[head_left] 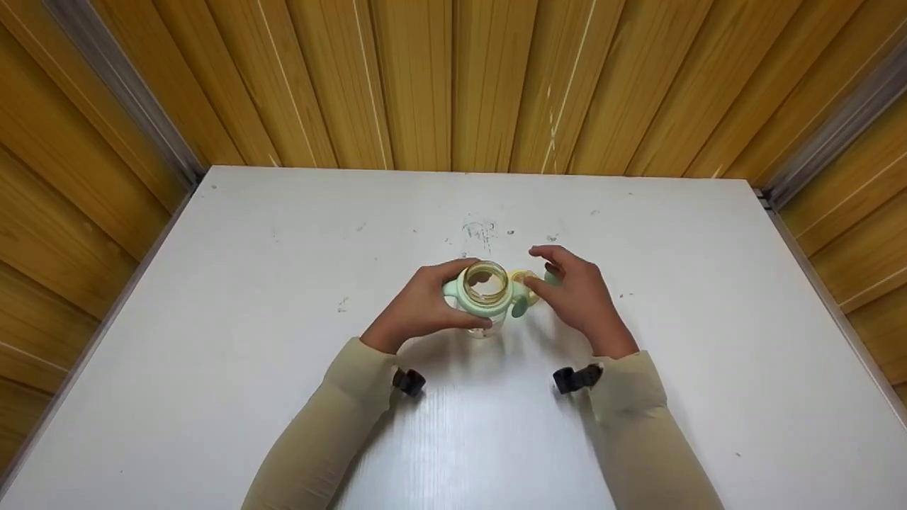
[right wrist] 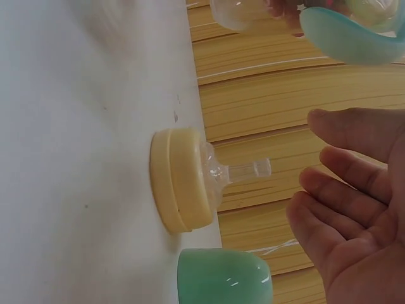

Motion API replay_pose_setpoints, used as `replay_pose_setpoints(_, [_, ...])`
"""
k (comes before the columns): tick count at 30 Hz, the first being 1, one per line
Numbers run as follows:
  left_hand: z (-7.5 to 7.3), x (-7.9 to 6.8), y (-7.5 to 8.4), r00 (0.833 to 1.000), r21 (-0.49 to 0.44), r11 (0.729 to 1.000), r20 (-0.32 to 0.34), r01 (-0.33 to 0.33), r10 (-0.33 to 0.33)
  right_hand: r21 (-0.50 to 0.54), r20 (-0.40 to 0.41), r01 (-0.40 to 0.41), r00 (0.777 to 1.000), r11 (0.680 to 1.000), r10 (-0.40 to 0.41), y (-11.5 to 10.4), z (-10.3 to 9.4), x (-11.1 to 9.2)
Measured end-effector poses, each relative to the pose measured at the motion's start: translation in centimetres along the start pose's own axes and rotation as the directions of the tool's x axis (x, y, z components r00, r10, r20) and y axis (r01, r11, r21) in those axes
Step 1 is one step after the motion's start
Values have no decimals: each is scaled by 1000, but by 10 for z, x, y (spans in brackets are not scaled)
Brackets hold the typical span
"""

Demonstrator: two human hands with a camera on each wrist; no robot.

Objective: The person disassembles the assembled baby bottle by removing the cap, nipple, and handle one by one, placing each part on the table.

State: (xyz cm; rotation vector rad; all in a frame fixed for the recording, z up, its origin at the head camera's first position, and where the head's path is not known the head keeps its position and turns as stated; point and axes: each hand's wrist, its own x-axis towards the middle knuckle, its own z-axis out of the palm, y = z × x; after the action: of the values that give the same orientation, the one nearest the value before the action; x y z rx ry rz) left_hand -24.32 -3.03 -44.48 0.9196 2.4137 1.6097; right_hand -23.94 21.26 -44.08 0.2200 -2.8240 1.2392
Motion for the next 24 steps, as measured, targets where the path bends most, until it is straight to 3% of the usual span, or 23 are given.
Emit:
replay_pose_setpoints(13, [-2,-2,0,1000,7,1000,-1,20,-20,59,19,46,999,997,-47,-19,-8,-11])
replay_pose_setpoints(24, [-6,0,0,1000,-3,1000,-3,-9,9,88,31,107,993,990,-110,-27,-14,-13])
